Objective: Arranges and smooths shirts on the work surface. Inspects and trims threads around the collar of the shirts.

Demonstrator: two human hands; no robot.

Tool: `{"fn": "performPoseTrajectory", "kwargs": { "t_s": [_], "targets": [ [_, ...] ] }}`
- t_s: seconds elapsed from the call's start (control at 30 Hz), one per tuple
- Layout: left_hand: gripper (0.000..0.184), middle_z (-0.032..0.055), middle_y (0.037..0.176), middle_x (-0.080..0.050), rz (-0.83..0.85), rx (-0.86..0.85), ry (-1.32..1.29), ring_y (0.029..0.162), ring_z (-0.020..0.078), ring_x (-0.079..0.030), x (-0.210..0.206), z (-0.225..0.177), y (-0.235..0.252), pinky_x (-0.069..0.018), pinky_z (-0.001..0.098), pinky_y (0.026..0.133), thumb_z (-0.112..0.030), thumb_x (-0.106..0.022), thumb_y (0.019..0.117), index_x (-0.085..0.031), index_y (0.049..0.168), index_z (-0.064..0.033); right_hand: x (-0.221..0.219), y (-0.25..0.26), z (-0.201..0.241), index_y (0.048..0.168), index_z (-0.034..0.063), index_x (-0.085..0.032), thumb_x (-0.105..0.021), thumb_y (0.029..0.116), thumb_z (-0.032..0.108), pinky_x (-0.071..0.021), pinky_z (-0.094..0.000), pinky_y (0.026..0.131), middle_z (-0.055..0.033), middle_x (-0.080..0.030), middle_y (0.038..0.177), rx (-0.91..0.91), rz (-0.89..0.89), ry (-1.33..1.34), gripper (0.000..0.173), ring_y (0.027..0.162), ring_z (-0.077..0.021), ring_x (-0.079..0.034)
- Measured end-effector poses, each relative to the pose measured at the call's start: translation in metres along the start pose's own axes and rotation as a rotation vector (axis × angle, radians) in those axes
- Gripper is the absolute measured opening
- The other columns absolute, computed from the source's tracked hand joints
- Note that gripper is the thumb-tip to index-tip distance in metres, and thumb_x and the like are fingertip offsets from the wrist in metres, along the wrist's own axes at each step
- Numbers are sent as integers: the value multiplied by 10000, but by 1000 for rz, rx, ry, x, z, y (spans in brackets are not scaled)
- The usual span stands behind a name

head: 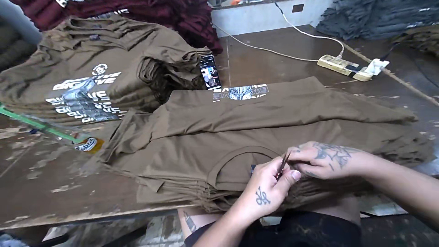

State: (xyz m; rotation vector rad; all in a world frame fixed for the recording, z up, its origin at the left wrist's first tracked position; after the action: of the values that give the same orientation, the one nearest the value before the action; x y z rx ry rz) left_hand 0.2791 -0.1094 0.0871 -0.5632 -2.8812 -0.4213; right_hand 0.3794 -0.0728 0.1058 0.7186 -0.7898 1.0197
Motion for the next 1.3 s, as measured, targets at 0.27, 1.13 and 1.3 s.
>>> {"fn": "performPoseTrajectory", "kwargs": {
  "t_s": [0.27, 1.13, 1.3],
  "targets": [
    [242, -60, 666, -594, -38, 91, -84, 522, 9, -570, 2, 6, 1, -499, 179, 483, -237, -490, 1082, -594, 960, -56, 23, -8, 1, 1018, 78, -649, -611, 911, 226, -500, -256, 606, -24, -644, 808, -56, -7, -79, 187, 701, -88, -607],
    [226, -62, 710, -647, 52, 123, -62, 516, 17, -599, 1, 7, -1, -512, 174, 451, -190, -442, 1096, -582, 949, -90, -1, -55, 19, 1081, 128, -750, -612, 1039, 226, -524, -244, 769, -82, -665, 852, 96, -799, -118, 174, 834, -136, -639],
    [251, -53, 741, -676, 48, 99, -78, 531, 12, -605, 2, 6, -2, -506, 172, 456, -220, -413, 1108, -578, 975, -85, 5, -75, 31, 997, 86, -662, -561, 1068, 227, -555, -316, 938, -53, -716, 947, 190, -866, 128, 188, 966, -132, -698]
  ]
}}
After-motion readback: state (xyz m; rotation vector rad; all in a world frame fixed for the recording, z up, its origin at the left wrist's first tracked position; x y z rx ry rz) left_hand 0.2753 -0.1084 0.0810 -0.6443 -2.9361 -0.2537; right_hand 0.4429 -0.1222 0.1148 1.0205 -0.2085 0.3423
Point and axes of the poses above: each hand's wrist, its own y-axis towards the middle knuckle, its own x-axis out of the back of the hand, z = x × y, the point moved 9 cm from there along y, towards the middle knuckle
